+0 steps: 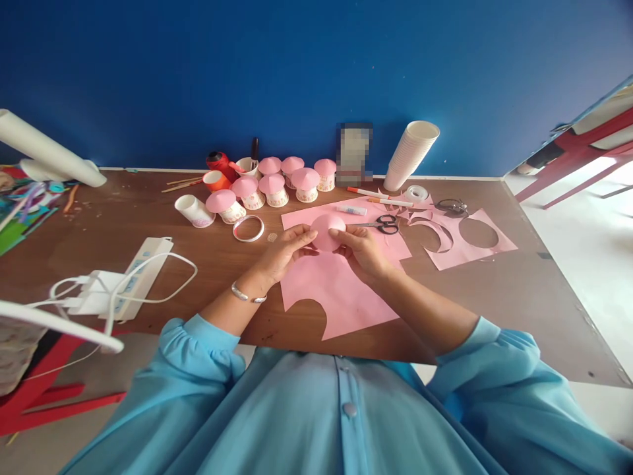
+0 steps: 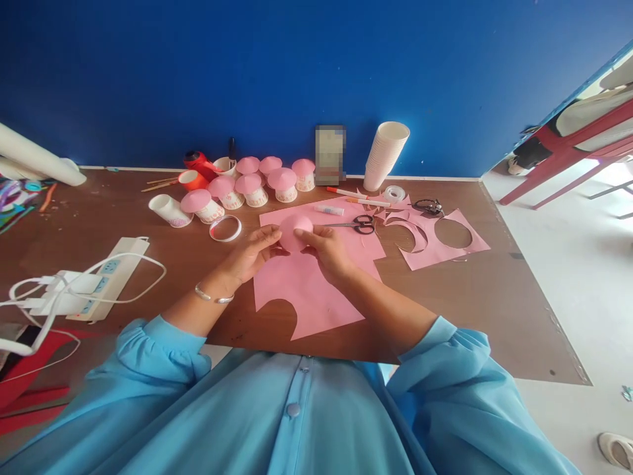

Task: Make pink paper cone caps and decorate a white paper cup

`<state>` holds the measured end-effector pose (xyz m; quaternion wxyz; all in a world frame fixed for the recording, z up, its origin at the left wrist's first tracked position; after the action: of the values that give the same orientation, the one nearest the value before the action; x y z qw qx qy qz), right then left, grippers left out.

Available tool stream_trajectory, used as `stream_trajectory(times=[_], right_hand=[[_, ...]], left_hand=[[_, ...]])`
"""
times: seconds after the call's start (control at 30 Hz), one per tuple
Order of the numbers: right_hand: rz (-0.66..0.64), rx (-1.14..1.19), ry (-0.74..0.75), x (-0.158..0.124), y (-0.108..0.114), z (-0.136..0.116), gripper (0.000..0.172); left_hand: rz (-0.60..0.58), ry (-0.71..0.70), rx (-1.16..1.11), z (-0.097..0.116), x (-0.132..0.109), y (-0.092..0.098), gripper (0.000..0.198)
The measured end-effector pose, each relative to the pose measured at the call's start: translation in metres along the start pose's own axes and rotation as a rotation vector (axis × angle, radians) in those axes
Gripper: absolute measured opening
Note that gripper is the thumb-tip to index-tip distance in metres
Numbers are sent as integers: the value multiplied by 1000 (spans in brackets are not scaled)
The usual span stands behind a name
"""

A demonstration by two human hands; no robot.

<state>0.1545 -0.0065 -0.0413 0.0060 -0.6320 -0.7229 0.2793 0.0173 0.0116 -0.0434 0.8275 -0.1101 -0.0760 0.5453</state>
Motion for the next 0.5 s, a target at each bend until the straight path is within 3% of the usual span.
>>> stream_trajectory(times=[0.1, 0.2, 0.37, 0.5], right_hand=[[72, 29, 39, -3, 16, -5, 37], [115, 40, 44, -6, 32, -8, 37], [148, 29, 19, -4, 47, -6, 38], [141, 25, 12, 3, 48, -7, 39]], left_hand=[[-103, -128, 386, 23, -30, 2, 42], [-346, -252, 836, 31, -72, -17, 54], [-543, -277, 1234, -2, -122, -31, 77], [-537, -260, 1322, -15, -125, -22, 59]])
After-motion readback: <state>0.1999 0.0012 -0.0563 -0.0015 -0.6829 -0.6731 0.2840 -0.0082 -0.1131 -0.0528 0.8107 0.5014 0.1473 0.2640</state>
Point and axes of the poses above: each hand's wrist, its own x-axis towards the middle knuckle, its own y-axis out of the back of the hand, z = x × y, the point moved 10 cm from there along x, towards the middle knuckle, and after that the axes turned 11 degrees about -y, right-handed, at the moved point
